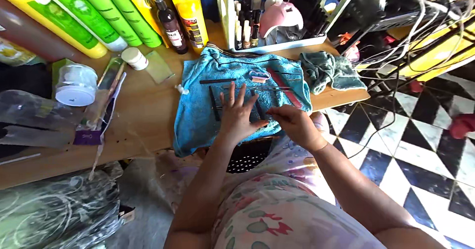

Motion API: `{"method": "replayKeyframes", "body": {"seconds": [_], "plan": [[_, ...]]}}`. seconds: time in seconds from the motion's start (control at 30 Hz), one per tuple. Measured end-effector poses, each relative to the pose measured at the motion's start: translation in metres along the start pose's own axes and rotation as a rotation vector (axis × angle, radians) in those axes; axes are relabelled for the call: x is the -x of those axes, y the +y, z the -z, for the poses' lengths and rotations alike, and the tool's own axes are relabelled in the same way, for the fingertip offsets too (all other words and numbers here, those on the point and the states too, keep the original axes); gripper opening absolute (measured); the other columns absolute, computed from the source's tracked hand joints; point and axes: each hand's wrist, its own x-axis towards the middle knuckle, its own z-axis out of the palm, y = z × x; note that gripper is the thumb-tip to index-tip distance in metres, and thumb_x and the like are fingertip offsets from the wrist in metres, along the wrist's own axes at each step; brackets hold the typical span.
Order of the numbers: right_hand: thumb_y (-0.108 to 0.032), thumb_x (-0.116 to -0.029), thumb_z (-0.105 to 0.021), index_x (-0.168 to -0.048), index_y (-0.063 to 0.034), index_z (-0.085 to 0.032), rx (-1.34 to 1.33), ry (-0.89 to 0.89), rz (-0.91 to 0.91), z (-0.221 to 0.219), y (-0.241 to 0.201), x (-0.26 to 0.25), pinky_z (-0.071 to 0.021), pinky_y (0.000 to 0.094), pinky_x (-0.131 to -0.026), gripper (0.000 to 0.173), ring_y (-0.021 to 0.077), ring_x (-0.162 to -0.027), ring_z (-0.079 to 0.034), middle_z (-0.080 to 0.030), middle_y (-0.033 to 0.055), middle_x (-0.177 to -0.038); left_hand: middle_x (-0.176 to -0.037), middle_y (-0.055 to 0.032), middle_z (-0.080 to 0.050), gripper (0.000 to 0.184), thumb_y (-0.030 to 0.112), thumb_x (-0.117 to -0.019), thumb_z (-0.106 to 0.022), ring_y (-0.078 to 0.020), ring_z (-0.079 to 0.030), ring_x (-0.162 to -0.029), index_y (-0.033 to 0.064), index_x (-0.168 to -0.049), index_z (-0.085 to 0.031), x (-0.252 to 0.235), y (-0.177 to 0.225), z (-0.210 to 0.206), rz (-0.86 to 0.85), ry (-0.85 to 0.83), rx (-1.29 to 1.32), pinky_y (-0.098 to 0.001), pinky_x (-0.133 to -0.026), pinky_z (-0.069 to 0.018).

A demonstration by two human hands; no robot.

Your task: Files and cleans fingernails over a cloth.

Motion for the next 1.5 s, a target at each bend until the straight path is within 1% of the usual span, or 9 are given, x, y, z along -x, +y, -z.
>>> {"method": "replayKeyframes", "body": {"seconds": [0.1,0.2,0.33,0.43,0.7,1.07,1.23,1.37,1.5], "plan": [[-0.003,-0.0953,-0.061,-0.119,-0.0069,-0.075,0.094,0.018,0.080,-0.005,0.004,0.000,-0.0592,0.0302,-0.071,0.028,0.0165,-0.084,-0.066,-0.064,0.0141,-0.106,-0.167,-0.0181,-0.024,0.084,0.077,-0.0798,-0.064,-0.0424,-0.003,-0.157,0.0287,-0.148,-0.055,0.002,-0.005,-0.002,-0.029,-0.020,-0.029,-0.0696,-0.121,-0.0012],[-0.003,-0.0929,-0.062,-0.121,-0.0068,-0.075,0.180,0.064,0.111,-0.009,0.004,0.003,-0.0582,0.0296,-0.066,0.032,0.0156,-0.075,-0.065,-0.066,0.0110,-0.094,-0.168,-0.0176,-0.023,0.086,0.079,-0.0809,-0.061,-0.0403,-0.003,-0.157,0.0280,-0.150,-0.054,0.004,-0.007,-0.005,-0.035,-0.027,-0.036,-0.0674,-0.122,0.0003],[-0.009,-0.0962,-0.062,-0.106,-0.0050,-0.076,0.275,0.107,0.109,-0.013,0.002,0.007,-0.0609,0.0326,-0.070,0.018,0.0163,-0.078,-0.070,-0.071,0.0089,-0.094,-0.167,-0.0188,-0.026,0.087,0.079,-0.0816,-0.060,-0.0412,-0.005,-0.157,0.0266,-0.150,-0.053,0.003,-0.007,-0.006,-0.047,-0.013,-0.037,-0.0674,-0.122,-0.0004],[-0.010,-0.0980,-0.061,-0.107,-0.0071,-0.077,0.325,0.081,0.107,-0.015,0.001,0.012,-0.0614,0.0342,-0.073,0.018,0.0167,-0.083,-0.070,-0.071,0.0083,-0.100,-0.167,-0.0188,-0.025,0.092,0.082,-0.0795,-0.058,-0.0419,-0.004,-0.157,0.0260,-0.152,-0.051,0.003,-0.008,-0.006,-0.054,-0.045,-0.043,-0.0684,-0.122,0.0002],[-0.005,-0.0935,-0.061,-0.108,-0.0075,-0.078,0.369,0.028,0.100,-0.020,0.002,0.017,-0.0609,0.0335,-0.067,0.023,0.0170,-0.078,-0.069,-0.068,0.0106,-0.105,-0.168,-0.0173,-0.022,0.102,0.086,-0.0732,-0.060,-0.0415,-0.002,-0.157,0.0257,-0.155,-0.047,0.003,-0.010,-0.006,-0.056,-0.081,-0.034,-0.0689,-0.121,0.0014],[0.005,-0.0852,-0.061,-0.100,-0.0037,-0.077,0.436,0.007,0.079,-0.029,-0.004,0.009,-0.0549,0.0392,-0.052,0.023,0.0228,-0.064,-0.062,-0.059,0.0135,-0.091,-0.169,-0.0139,-0.021,0.102,0.083,-0.0723,-0.064,-0.0398,-0.002,-0.158,0.0269,-0.155,-0.047,0.003,-0.009,-0.006,-0.046,-0.112,-0.042,-0.0689,-0.121,0.0024],[0.006,-0.0869,-0.061,-0.101,-0.0034,-0.077,0.409,0.020,0.097,-0.027,-0.003,0.000,-0.0566,0.0409,-0.056,0.023,0.0240,-0.069,-0.064,-0.061,0.0141,-0.093,-0.170,-0.0119,-0.019,0.103,0.087,-0.0725,-0.059,-0.0386,0.000,-0.158,0.0306,-0.157,-0.042,0.001,-0.011,-0.008,-0.038,-0.135,-0.053,-0.0675,-0.121,0.0047],[0.002,-0.0882,-0.058,-0.105,-0.0054,-0.078,0.356,0.054,0.115,-0.023,-0.005,0.012,-0.0531,0.0343,-0.055,0.027,0.0181,-0.067,-0.059,-0.058,0.0095,-0.089,-0.170,-0.0120,-0.020,0.101,0.085,-0.0731,-0.062,-0.0393,0.000,-0.158,0.0300,-0.156,-0.044,0.001,-0.012,-0.008,-0.042,-0.119,-0.041,-0.0681,-0.121,0.0051],[0.004,-0.0840,-0.063,-0.103,-0.0055,-0.078,0.408,0.019,0.065,-0.027,-0.009,0.018,-0.0561,0.0407,-0.055,0.025,0.0225,-0.068,-0.063,-0.062,0.0119,-0.092,-0.170,-0.0126,-0.021,0.103,0.088,-0.0729,-0.058,-0.0383,-0.001,-0.158,0.0307,-0.157,-0.043,0.000,-0.013,-0.009,-0.044,-0.116,-0.040,-0.0678,-0.121,0.0047]]}}
